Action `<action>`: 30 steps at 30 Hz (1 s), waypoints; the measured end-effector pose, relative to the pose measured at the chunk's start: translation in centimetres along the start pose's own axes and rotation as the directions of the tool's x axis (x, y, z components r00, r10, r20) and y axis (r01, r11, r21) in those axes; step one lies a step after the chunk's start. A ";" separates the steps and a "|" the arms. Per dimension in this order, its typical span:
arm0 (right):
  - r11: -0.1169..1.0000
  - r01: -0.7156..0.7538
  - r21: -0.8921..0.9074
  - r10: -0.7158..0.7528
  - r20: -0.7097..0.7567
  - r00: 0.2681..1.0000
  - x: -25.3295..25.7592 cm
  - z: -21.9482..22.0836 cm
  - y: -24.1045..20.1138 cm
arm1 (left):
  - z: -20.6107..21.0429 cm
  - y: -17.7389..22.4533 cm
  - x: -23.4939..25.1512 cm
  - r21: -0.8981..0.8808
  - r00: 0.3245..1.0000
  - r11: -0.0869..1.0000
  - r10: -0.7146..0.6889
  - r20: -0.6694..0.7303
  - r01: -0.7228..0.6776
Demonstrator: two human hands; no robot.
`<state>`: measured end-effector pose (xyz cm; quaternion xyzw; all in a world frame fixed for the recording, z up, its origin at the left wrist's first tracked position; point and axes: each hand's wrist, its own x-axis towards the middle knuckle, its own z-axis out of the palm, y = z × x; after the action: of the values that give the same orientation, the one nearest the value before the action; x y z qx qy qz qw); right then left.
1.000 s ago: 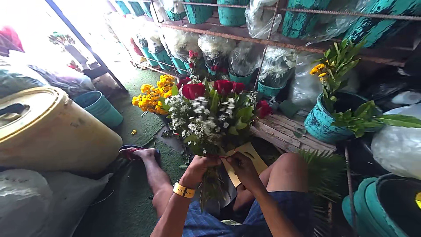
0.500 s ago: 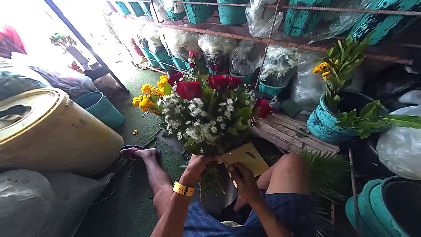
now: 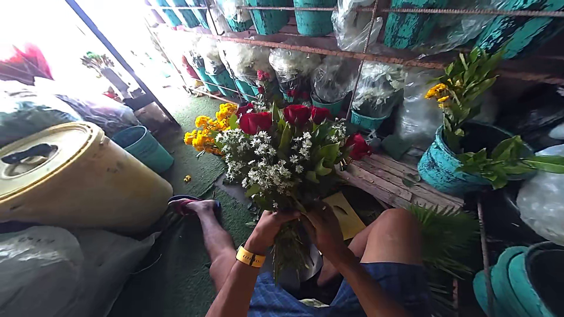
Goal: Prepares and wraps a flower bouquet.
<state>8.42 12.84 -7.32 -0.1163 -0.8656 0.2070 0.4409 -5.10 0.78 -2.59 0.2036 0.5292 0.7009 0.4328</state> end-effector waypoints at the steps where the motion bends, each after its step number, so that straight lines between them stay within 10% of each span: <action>1: 0.997 -0.019 0.069 0.017 0.029 0.999 0.0 0.1 0.1 | 0.0 0.1 -0.1 -0.001 1.000 1.000 0.001 0.001 -0.001; 9: 0.959 -0.111 0.263 0.057 0.205 0.977 1.1 -0.4 0.5 | -0.7 0.4 -0.1 0.041 0.998 0.998 -0.041 0.051 0.039; 12: 0.866 -0.382 0.323 0.248 0.385 0.889 2.1 -1.2 -0.6 | -0.8 0.2 0.0 0.058 0.998 0.998 0.009 0.056 -0.012; 14: 0.519 -0.749 0.412 0.420 0.640 0.643 3.5 -2.0 -1.2 | -1.0 -0.2 0.2 0.063 0.996 0.997 0.045 0.075 -0.050; 15: 0.171 -0.876 0.450 0.403 0.780 0.480 3.8 -2.1 -1.0 | -1.1 -0.5 0.1 0.061 0.994 0.996 0.058 0.094 -0.064; 17: -0.428 -0.847 0.316 0.231 0.944 0.235 3.7 -1.9 -0.1 | -1.2 -0.6 -0.1 0.073 0.992 0.995 0.066 0.104 -0.074; 18: -0.505 -0.817 0.278 0.193 0.959 0.207 3.6 -1.9 0.0 | -1.2 -0.6 -0.1 0.075 0.992 0.994 0.072 0.103 -0.080; 20: -0.276 -0.888 0.368 0.321 0.906 0.276 3.5 -2.3 -0.7 | -1.2 -0.6 -0.2 0.068 0.995 0.995 0.066 0.075 -0.071; 22: 0.269 -0.853 0.447 0.474 0.709 0.521 3.1 -2.8 -1.6 | -1.2 -0.2 -0.5 0.067 0.998 0.996 0.052 0.021 -0.053; 25: 0.891 -0.387 0.238 0.281 0.381 0.881 1.4 -2.2 -1.5 | -1.1 0.1 -0.6 0.056 0.999 0.998 0.034 -0.038 -0.032; 30: 0.991 0.071 -0.117 -0.050 0.173 0.984 1.5 -0.6 -1.2 | -0.5 0.8 -0.7 0.006 0.998 1.000 -0.012 -0.054 0.013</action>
<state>7.98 12.55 -5.37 -0.0987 -0.9142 0.1490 0.3637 -5.37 -0.15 -1.92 0.1827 0.5442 0.7016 0.4222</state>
